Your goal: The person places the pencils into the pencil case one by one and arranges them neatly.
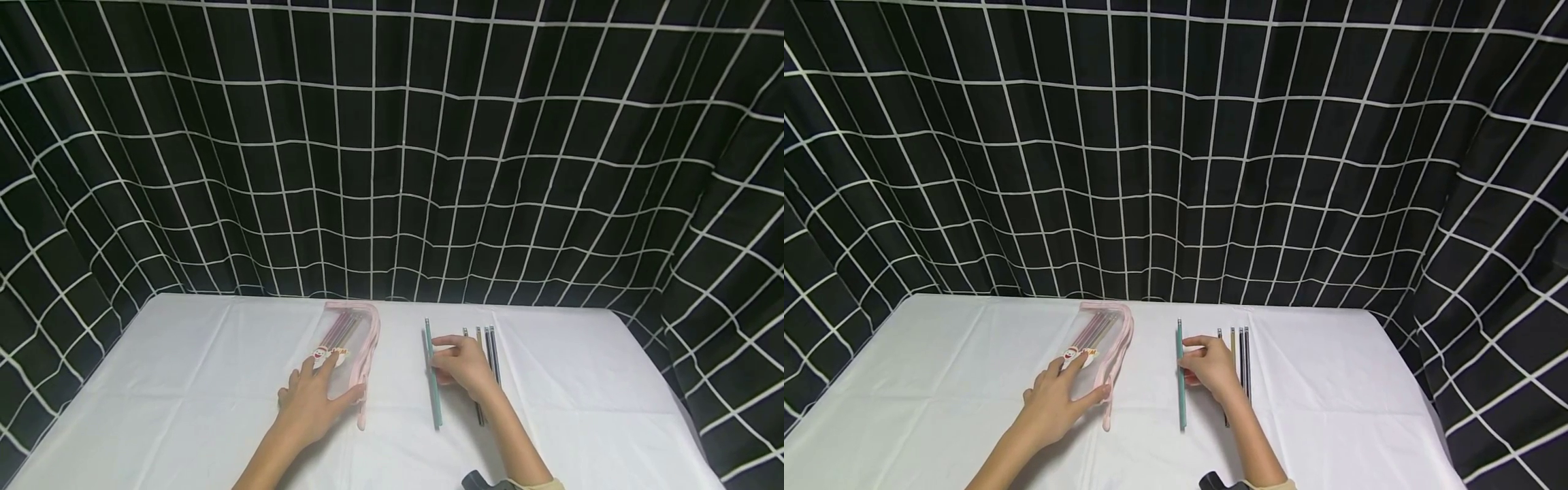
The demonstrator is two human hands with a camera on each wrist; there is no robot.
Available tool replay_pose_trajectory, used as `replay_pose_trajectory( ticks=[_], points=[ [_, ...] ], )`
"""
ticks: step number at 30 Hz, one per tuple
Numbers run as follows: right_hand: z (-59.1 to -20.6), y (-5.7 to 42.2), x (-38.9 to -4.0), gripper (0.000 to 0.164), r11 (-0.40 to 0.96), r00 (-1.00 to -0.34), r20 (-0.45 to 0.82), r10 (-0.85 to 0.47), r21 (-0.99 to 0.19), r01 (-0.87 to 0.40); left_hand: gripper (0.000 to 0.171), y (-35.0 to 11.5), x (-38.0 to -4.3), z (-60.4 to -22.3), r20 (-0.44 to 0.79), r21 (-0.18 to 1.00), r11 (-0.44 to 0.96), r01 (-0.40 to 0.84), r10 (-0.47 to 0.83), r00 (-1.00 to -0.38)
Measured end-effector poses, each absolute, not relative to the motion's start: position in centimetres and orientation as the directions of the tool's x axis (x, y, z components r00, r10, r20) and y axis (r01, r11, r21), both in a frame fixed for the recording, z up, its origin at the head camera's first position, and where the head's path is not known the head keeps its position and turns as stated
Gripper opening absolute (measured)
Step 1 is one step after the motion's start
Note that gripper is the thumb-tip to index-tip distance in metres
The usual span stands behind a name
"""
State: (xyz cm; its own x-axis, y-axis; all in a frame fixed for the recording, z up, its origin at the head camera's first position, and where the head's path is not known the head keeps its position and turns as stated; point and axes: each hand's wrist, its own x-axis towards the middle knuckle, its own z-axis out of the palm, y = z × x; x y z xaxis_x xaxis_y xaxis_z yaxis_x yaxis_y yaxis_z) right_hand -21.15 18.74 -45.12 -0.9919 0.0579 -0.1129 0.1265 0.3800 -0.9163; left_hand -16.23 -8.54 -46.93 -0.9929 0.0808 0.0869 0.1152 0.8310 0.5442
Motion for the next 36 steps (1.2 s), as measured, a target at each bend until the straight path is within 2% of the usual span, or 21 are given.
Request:
replay_pose_trajectory(
  ticks=[13,30,36],
  points=[
    [-45.0,17.8,-21.3,0.044,0.344,-0.990,-0.131,0.055,-0.928,0.142,0.080,-8.4,-16.1,-47.0,0.093,0.546,0.830,0.115,0.076,-0.993],
    [-44.7,16.3,-22.6,0.048,0.211,-0.990,-0.141,0.007,-0.968,0.139,0.081,-8.4,-16.0,-47.1,0.097,0.548,0.828,0.119,0.078,-0.992],
    [-44.3,15.6,-23.0,0.050,0.217,-0.990,-0.136,0.019,-0.967,0.137,0.081,-8.4,-16.1,-46.9,0.098,0.549,0.827,0.120,0.078,-0.992]
  ],
)
